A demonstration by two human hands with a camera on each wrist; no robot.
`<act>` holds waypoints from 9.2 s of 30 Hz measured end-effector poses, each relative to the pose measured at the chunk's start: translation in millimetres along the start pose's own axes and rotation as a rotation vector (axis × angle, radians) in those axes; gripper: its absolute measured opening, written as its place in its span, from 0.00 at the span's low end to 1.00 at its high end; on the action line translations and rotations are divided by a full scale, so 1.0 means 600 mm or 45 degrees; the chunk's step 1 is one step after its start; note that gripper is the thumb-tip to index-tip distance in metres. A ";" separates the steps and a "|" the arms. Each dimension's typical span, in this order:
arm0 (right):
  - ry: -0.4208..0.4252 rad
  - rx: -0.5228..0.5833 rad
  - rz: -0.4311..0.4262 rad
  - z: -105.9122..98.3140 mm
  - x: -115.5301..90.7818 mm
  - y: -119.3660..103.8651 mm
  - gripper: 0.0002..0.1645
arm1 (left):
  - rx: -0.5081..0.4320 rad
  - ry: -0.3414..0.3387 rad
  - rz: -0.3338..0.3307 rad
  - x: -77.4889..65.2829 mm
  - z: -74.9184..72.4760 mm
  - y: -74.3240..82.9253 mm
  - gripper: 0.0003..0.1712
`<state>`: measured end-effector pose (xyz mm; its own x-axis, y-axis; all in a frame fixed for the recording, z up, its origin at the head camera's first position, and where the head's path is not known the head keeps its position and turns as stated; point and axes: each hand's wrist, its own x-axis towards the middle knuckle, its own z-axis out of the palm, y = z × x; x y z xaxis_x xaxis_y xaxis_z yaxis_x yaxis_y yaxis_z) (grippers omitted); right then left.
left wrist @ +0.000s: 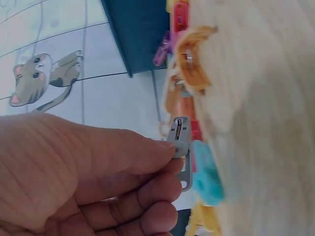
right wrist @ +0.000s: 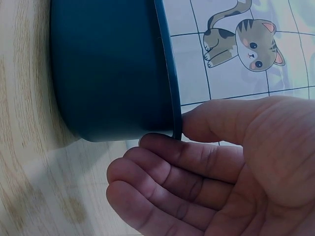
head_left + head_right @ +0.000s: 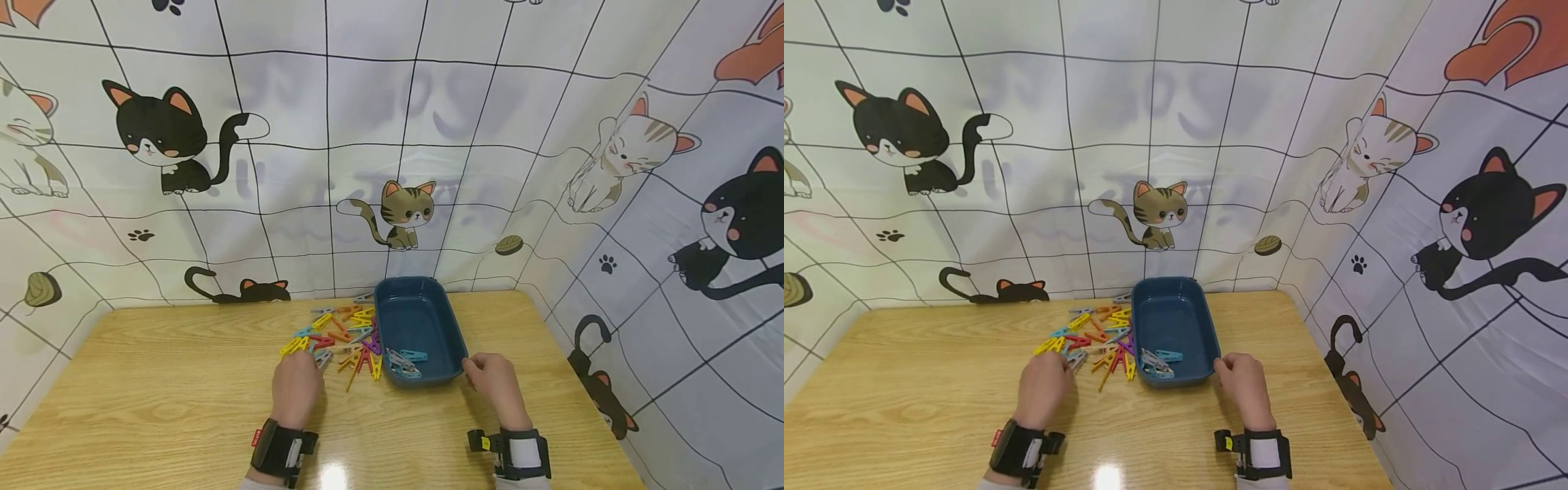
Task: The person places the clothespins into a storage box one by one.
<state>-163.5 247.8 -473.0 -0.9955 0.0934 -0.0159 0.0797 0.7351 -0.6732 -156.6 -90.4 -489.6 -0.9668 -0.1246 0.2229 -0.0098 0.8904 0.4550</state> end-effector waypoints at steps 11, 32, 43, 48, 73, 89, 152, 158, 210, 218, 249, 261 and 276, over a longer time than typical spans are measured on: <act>-0.002 0.003 -0.001 -0.001 0.001 0.000 0.15 | -0.080 0.050 0.087 -0.008 -0.029 0.028 0.25; -0.007 0.015 0.001 0.000 -0.001 0.000 0.17 | -0.084 0.228 0.449 -0.024 -0.019 0.091 0.12; -0.008 0.022 0.006 -0.002 -0.001 0.000 0.17 | -0.111 0.228 0.616 -0.031 0.003 0.123 0.07; -0.009 0.024 0.016 -0.002 -0.001 0.001 0.16 | -0.115 0.222 0.672 -0.033 0.018 0.133 0.07; -0.013 0.024 0.023 -0.002 0.000 -0.001 0.16 | 0.192 0.067 0.881 0.002 0.067 0.195 0.09; -0.014 0.023 0.021 0.000 0.001 -0.002 0.17 | 0.030 0.113 0.835 -0.005 0.063 0.183 0.08; 0.007 0.006 0.007 0.001 0.002 0.001 0.15 | -0.182 0.251 0.308 0.034 0.048 -0.001 0.08; 0.007 0.012 0.009 0.001 0.002 0.000 0.15 | -0.165 0.261 0.293 0.037 0.052 -0.009 0.08; -0.009 0.002 0.034 0.002 0.005 0.002 0.15 | -0.292 0.468 0.389 0.015 0.027 0.109 0.04; -0.012 -0.003 0.043 0.000 0.003 0.001 0.15 | -0.277 0.405 0.362 0.014 0.049 0.143 0.04; 0.004 -0.004 0.010 0.000 0.002 -0.001 0.15 | -0.260 0.379 0.326 0.010 0.077 0.165 0.14; 0.008 -0.015 -0.019 -0.003 0.000 -0.003 0.17 | -0.333 0.410 0.267 0.008 0.030 0.121 0.04; 0.006 -0.016 0.001 -0.001 0.001 0.000 0.17 | -0.303 0.384 0.192 0.003 0.021 0.063 0.05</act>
<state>-164.2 248.5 -472.5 -0.9952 0.0969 -0.0130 0.0810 0.7433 -0.6641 -161.8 -51.7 -482.9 -0.8344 -0.1543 0.5292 0.2200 0.7871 0.5763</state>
